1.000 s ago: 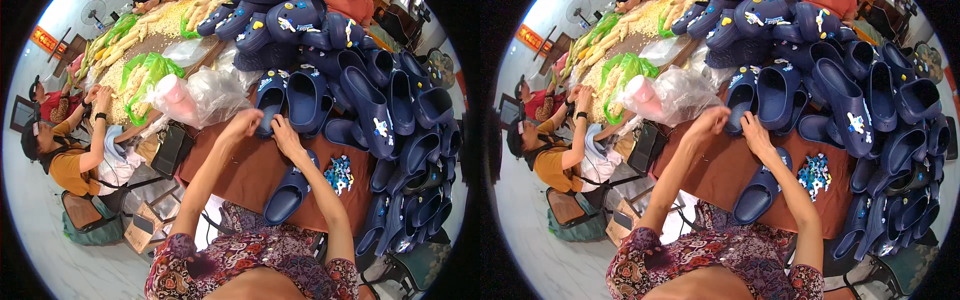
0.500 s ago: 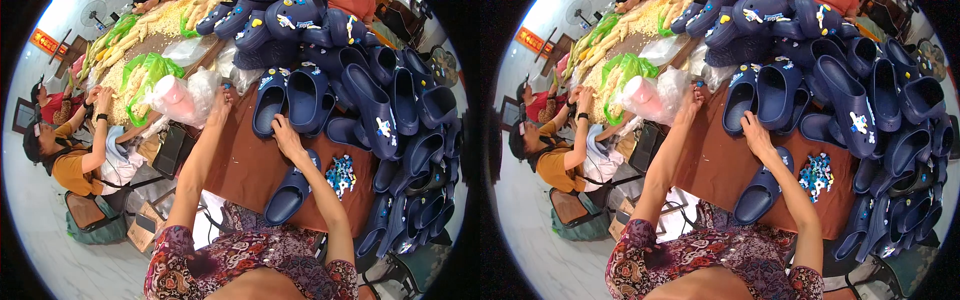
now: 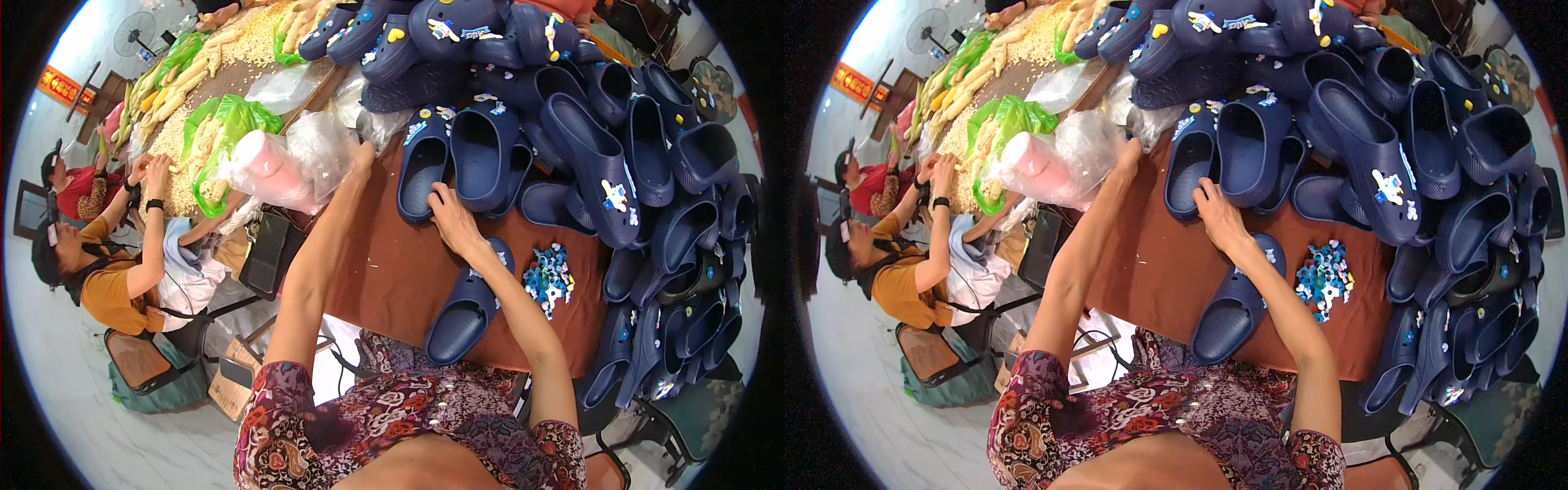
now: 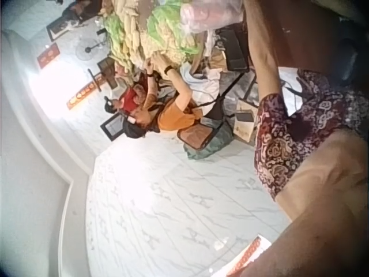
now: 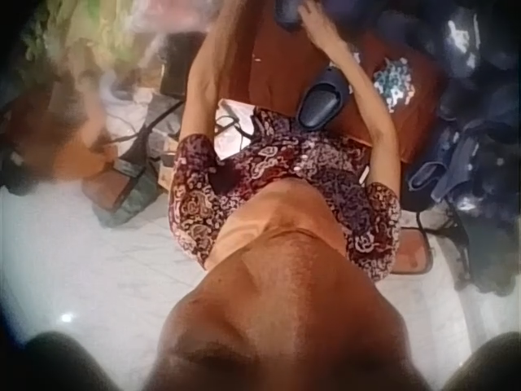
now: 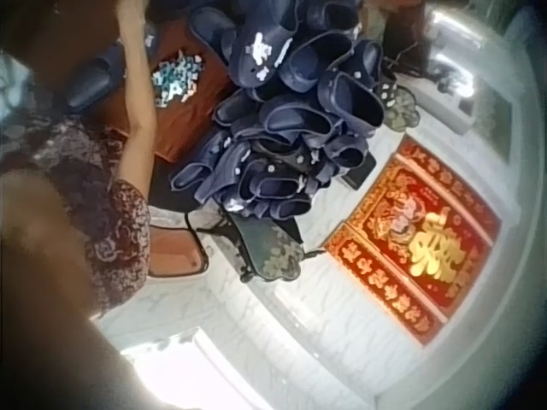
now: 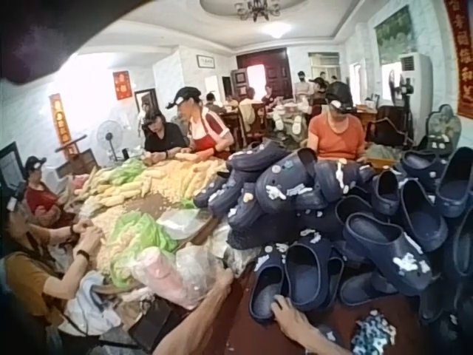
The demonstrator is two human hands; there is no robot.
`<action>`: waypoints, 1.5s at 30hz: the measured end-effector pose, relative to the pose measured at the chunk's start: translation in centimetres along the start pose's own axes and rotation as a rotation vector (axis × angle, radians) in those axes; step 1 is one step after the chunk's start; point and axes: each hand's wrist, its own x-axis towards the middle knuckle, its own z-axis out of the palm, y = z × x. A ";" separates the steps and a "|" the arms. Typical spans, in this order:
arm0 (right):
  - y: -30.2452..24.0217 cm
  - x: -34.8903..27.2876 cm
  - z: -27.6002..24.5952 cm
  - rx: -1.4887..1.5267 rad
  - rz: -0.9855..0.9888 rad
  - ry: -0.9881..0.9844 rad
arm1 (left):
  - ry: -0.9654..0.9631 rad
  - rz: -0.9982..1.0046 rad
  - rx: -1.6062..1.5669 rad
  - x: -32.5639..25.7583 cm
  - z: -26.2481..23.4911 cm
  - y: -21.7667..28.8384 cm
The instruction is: Adding decorative charms and stickers to blue clog-style shoes.
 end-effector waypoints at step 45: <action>-10.1 -23.1 -4.1 0.494 0.563 0.284 | -0.993 -0.464 -0.416 -37.4 -14.5 20.1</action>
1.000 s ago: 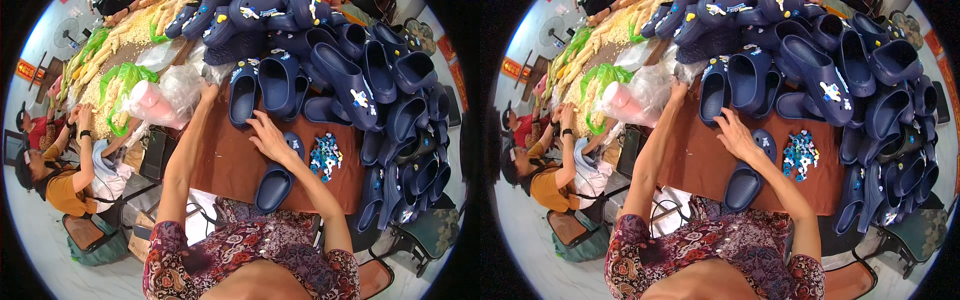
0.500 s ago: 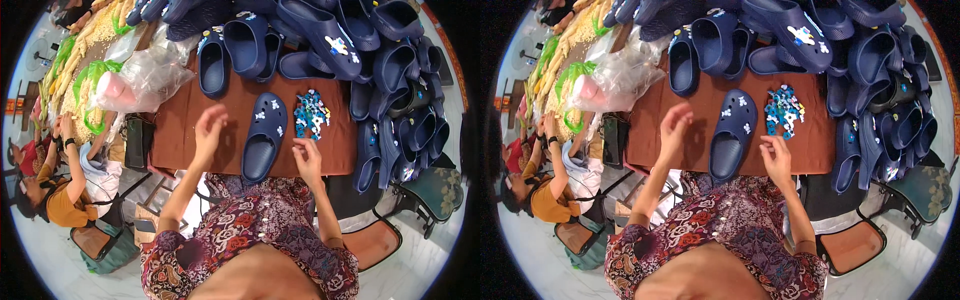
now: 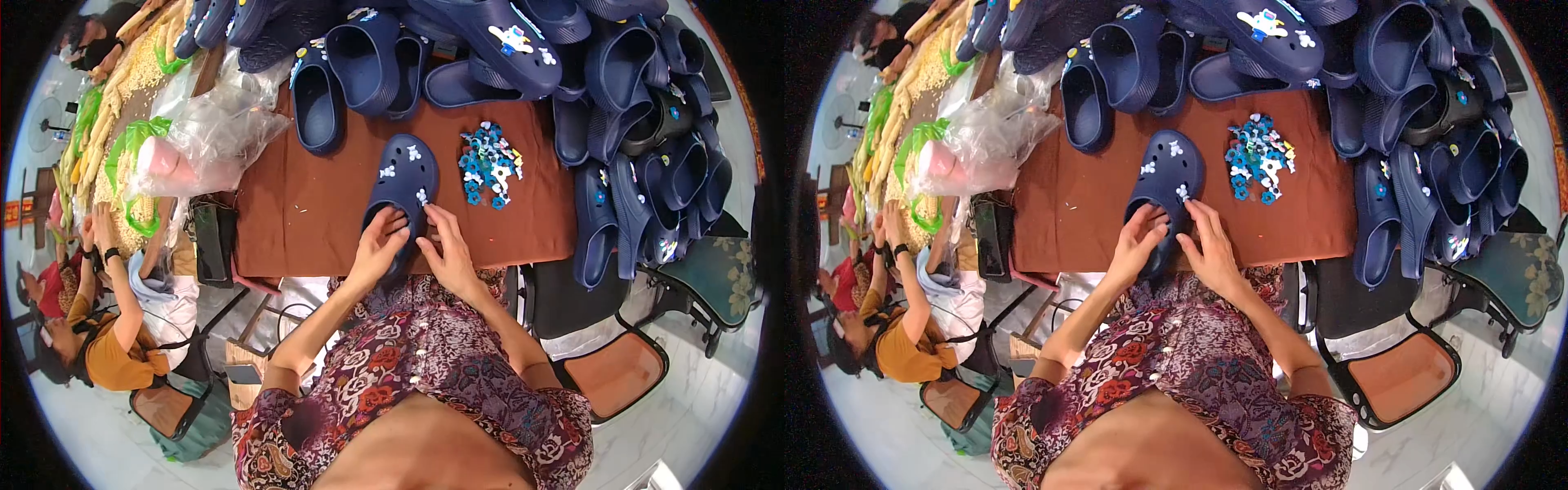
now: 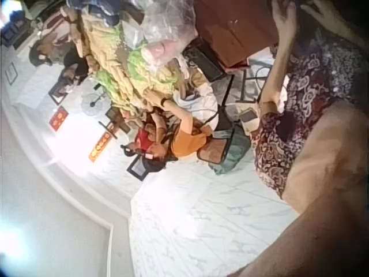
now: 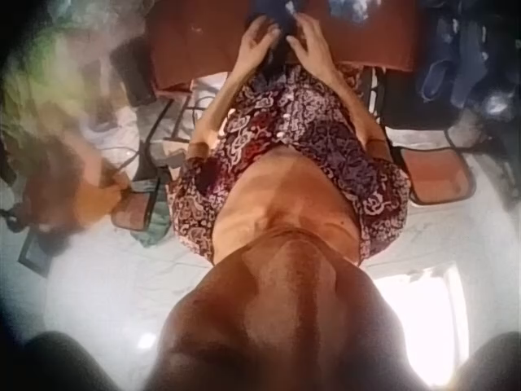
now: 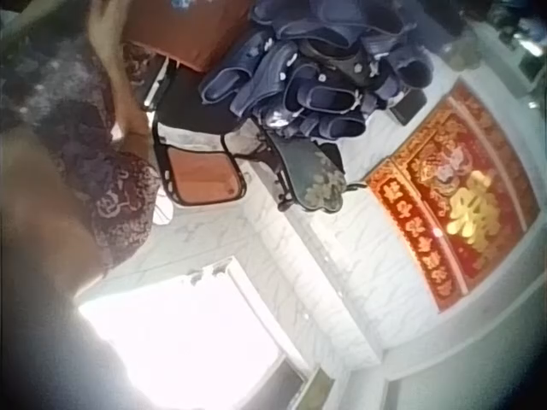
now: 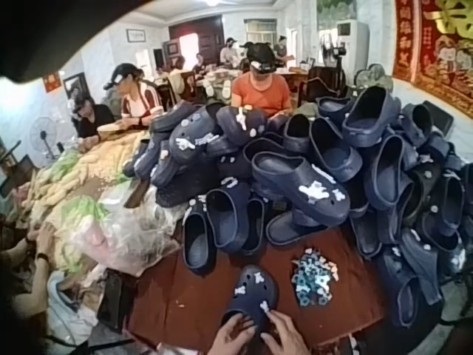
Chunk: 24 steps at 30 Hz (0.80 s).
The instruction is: Adding decorative charms and stickers to blue clog-style shoes.
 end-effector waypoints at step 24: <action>4.3 3.6 -5.5 -0.415 0.070 0.208 | 0.195 -0.189 -0.365 3.5 2.4 0.2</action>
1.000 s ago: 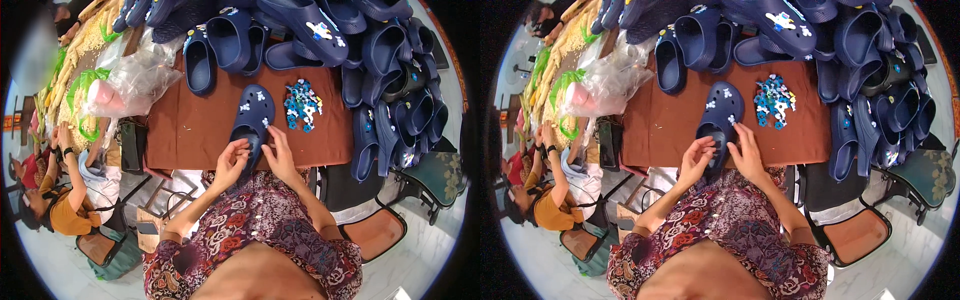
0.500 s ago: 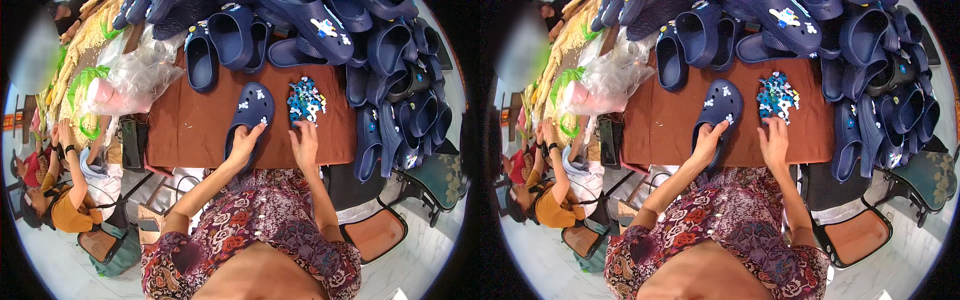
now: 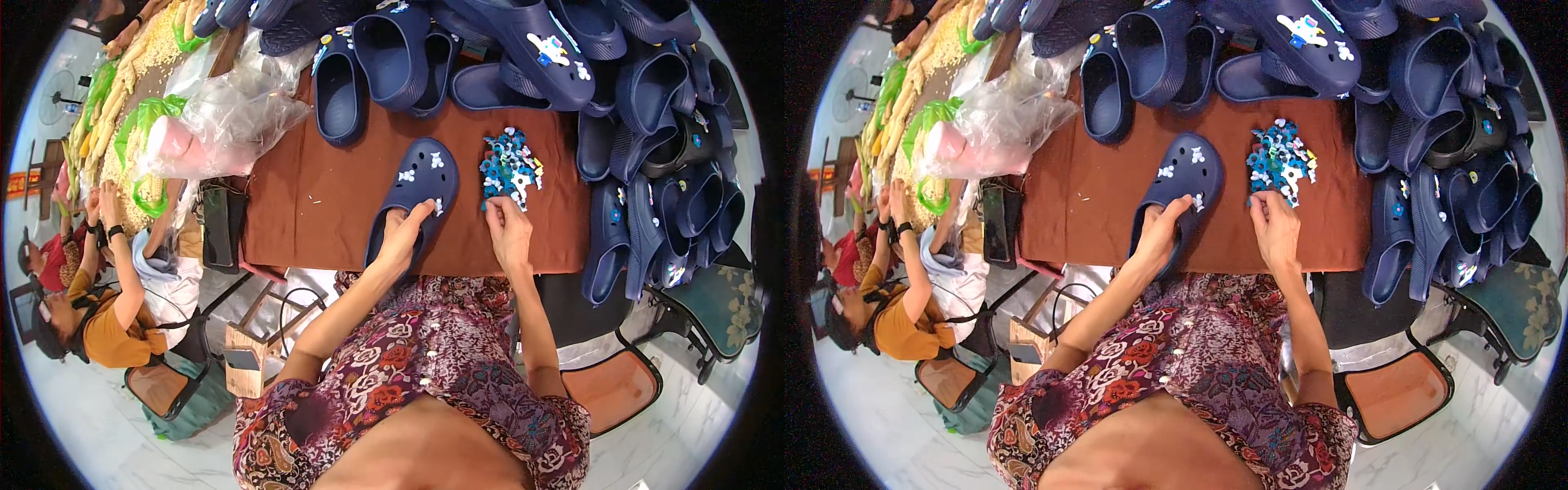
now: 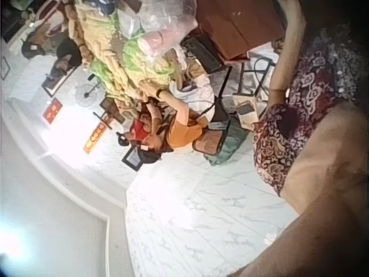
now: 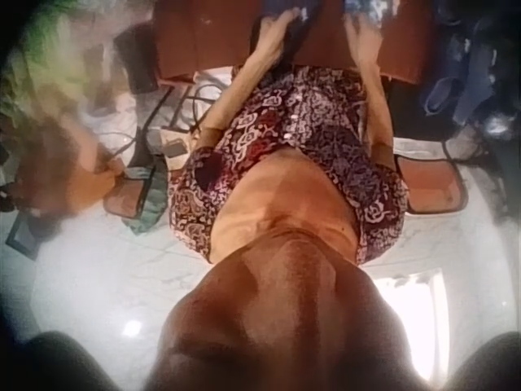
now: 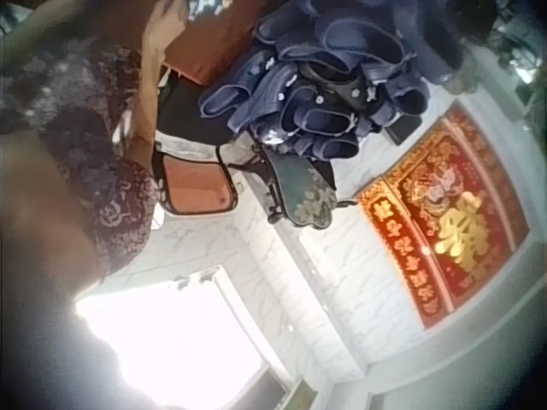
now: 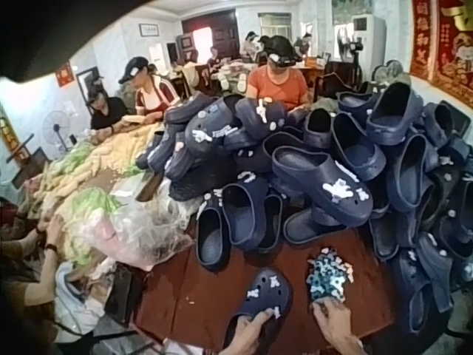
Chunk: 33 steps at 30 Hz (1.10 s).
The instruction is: Adding decorative charms and stickers to blue clog-style shoes.
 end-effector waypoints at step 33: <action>-1.6 5.1 3.8 0.872 0.408 -0.412 | -0.209 -0.190 -0.408 1.9 -2.4 -2.4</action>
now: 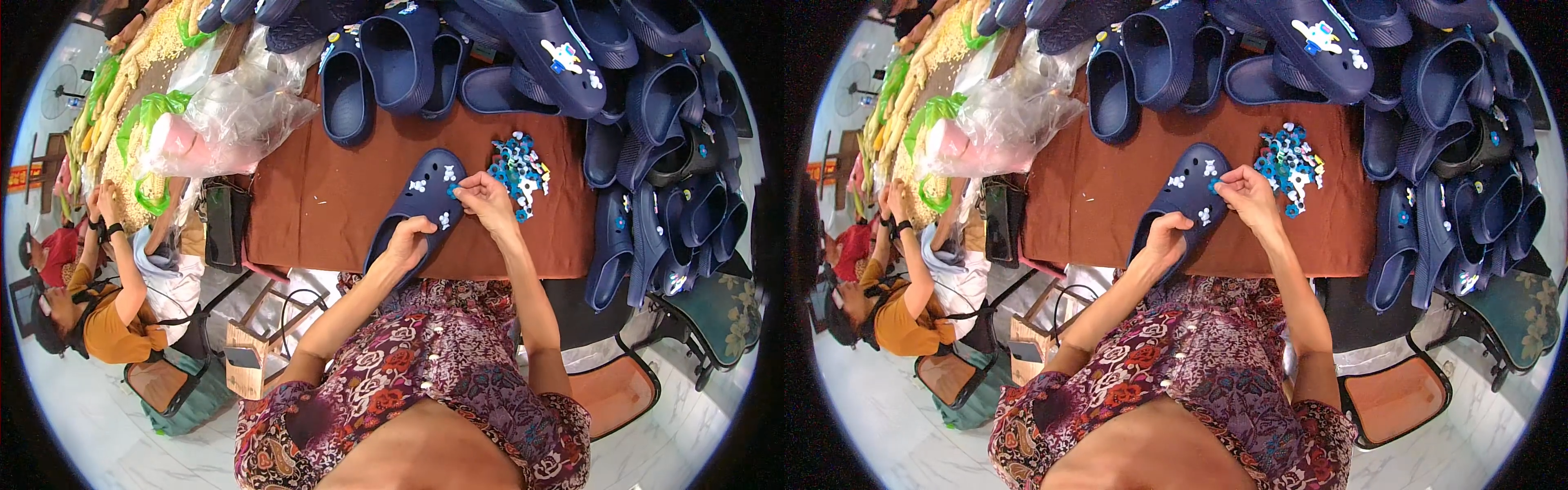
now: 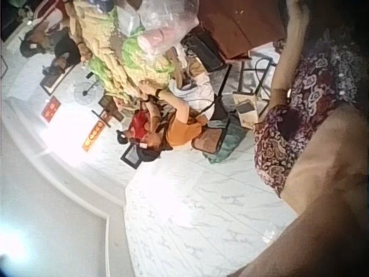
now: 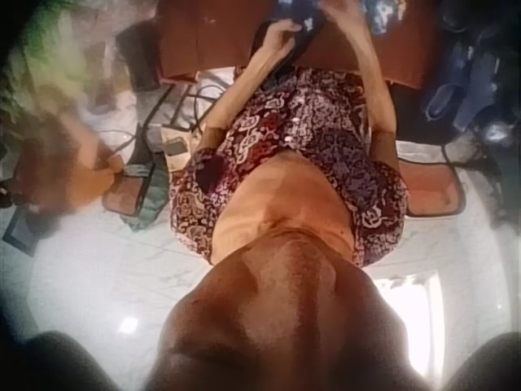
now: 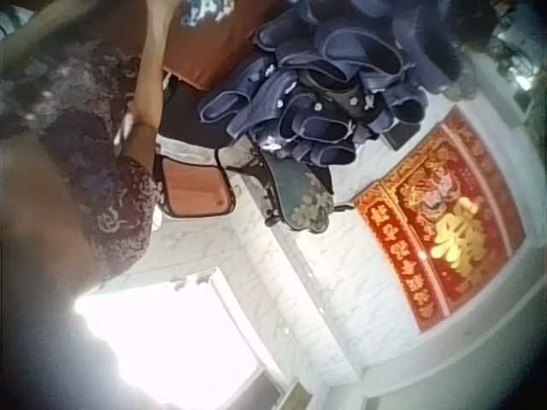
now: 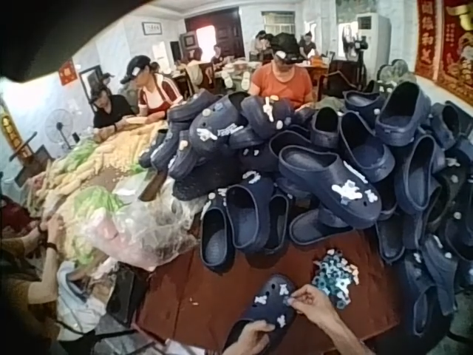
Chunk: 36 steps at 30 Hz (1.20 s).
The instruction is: Adding decorative charms and stickers to blue clog-style shoes.
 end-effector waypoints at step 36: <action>1.8 -5.4 -3.2 -0.657 -0.384 0.589 | 0.060 0.030 -0.336 -2.0 2.5 3.0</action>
